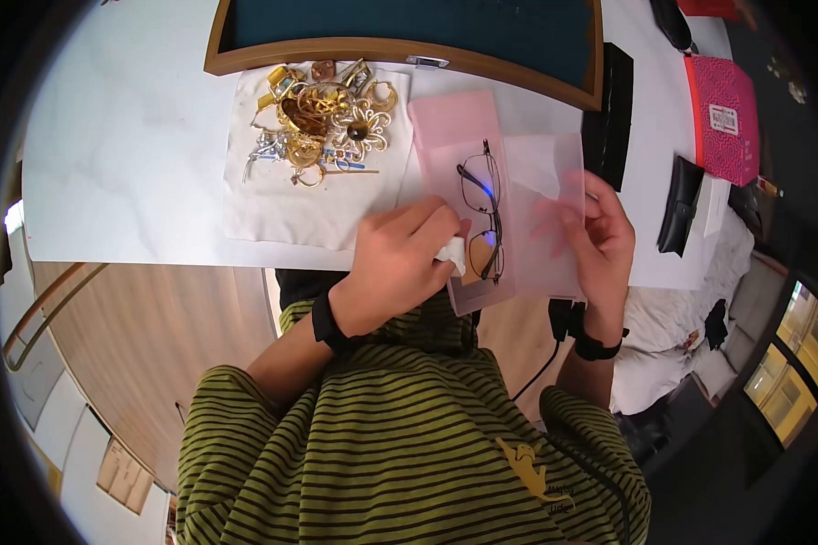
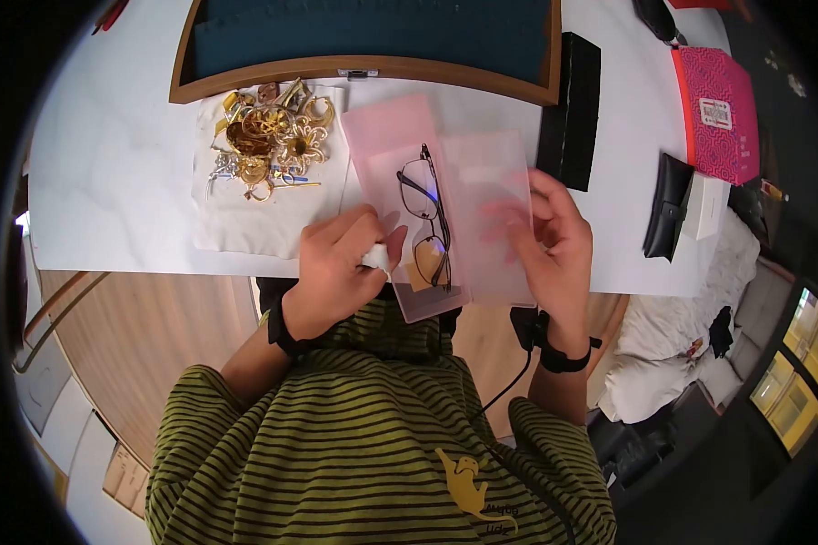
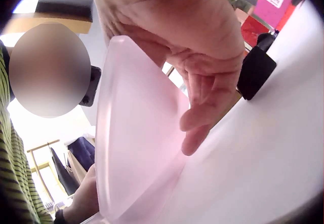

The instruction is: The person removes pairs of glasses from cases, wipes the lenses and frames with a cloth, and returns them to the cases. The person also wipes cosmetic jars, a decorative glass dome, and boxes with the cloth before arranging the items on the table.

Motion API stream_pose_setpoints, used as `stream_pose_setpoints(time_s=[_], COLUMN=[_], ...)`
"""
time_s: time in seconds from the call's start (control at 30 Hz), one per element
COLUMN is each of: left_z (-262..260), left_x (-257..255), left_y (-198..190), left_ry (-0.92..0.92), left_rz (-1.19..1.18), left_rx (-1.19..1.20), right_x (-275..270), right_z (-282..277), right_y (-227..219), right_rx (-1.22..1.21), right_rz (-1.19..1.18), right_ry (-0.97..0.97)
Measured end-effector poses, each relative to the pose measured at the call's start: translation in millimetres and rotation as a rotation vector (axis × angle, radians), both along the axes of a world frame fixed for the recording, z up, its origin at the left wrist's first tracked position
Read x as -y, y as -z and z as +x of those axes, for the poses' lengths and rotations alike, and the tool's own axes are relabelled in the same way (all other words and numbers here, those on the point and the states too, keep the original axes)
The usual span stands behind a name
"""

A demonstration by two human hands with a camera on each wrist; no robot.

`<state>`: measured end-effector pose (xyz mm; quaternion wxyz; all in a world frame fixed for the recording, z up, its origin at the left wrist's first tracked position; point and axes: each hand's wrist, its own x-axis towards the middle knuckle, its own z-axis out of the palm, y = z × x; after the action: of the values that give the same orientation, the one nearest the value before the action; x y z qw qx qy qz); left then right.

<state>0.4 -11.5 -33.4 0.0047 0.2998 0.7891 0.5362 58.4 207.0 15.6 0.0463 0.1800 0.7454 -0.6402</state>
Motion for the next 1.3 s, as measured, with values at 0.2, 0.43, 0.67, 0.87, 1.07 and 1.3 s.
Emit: stream_pose_setpoints(time_s=[0.2,0.43,0.67,0.87,1.07,1.3], left_z=[1,0,-2,-4,-3,-3], left_x=[3,3,2,2,1,5], left_y=[4,3,1,-2,0,3], left_ry=[0.050,0.070,0.085,0.095,0.074,0.144], left_rz=[-0.030,-0.036,-0.019,-0.025,-0.023,-0.107], left_rx=[0.026,0.126,0.187,0.204,0.172,0.129], right_x=[8,1,20,29,55,63], right_z=[-11,-4,-16,-6,-9,-16], right_y=[-21,-24,-33,-50,-41,-26], right_rx=[-0.220,-0.029,-0.097,-0.411,0.025,0.061], right_rz=[0.476,0.304,0.403,0.642,0.790,0.967], right_ry=[0.079,0.088,0.208,0.057,-0.209,-0.212])
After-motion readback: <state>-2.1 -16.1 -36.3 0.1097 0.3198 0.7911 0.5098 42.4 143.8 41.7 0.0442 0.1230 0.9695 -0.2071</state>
